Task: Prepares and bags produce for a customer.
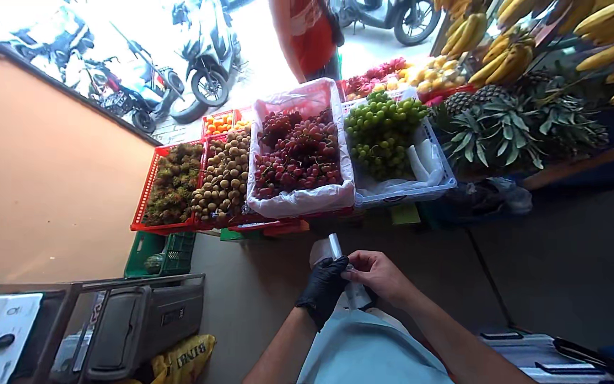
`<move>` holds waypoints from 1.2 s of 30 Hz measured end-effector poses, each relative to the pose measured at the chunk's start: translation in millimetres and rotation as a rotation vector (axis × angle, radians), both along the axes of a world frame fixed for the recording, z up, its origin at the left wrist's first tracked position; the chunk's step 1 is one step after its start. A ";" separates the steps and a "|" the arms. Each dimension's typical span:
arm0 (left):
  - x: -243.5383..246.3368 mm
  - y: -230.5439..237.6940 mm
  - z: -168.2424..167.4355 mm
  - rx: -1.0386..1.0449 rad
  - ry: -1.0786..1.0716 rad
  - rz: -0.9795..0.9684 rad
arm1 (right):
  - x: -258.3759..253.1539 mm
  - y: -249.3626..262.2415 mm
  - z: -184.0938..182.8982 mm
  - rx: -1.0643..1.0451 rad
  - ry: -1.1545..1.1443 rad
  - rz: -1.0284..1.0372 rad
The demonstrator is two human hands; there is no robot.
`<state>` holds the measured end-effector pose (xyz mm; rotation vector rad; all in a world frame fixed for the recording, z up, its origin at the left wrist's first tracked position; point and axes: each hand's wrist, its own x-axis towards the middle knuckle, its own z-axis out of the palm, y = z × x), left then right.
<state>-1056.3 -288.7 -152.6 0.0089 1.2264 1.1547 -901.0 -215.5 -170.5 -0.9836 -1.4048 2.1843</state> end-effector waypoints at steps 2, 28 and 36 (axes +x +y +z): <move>0.4 -3.5 -0.4 0.023 -0.001 -0.002 | 2.5 4.6 -0.3 0.038 0.030 0.003; -132.6 6.7 -10.8 0.261 0.278 -0.207 | -110.5 -21.1 16.5 -0.269 -0.082 -0.418; -176.8 -6.8 -33.2 0.138 0.270 -0.437 | -173.8 -56.2 -3.2 0.134 -0.420 -0.380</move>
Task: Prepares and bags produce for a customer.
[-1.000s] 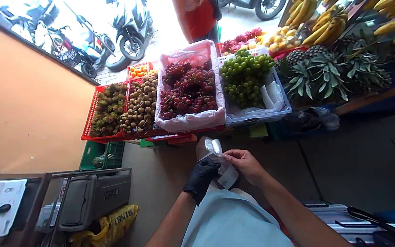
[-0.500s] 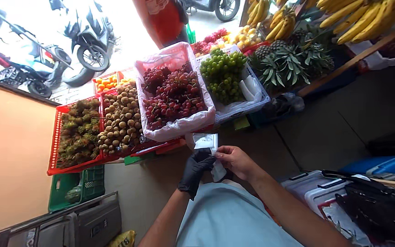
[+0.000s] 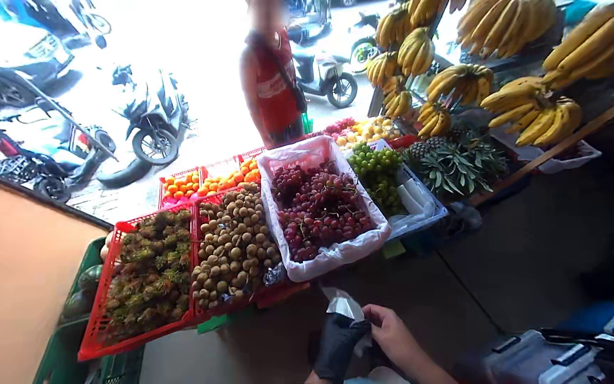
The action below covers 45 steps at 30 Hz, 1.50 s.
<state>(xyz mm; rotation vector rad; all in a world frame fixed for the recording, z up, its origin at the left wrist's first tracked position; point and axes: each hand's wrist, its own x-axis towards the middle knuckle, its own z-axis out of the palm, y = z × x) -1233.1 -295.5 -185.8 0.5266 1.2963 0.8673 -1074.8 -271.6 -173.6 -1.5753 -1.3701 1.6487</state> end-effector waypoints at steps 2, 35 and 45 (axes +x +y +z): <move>-15.5 2.1 -10.9 0.002 -0.098 0.084 | -10.2 -2.5 -3.7 -0.105 0.174 -0.200; -81.6 -0.1 56.1 0.376 0.224 0.179 | 2.0 108.4 38.7 -0.034 0.575 0.093; -19.8 40.0 128.1 0.234 0.113 0.391 | 11.8 198.8 76.8 0.457 -0.197 0.724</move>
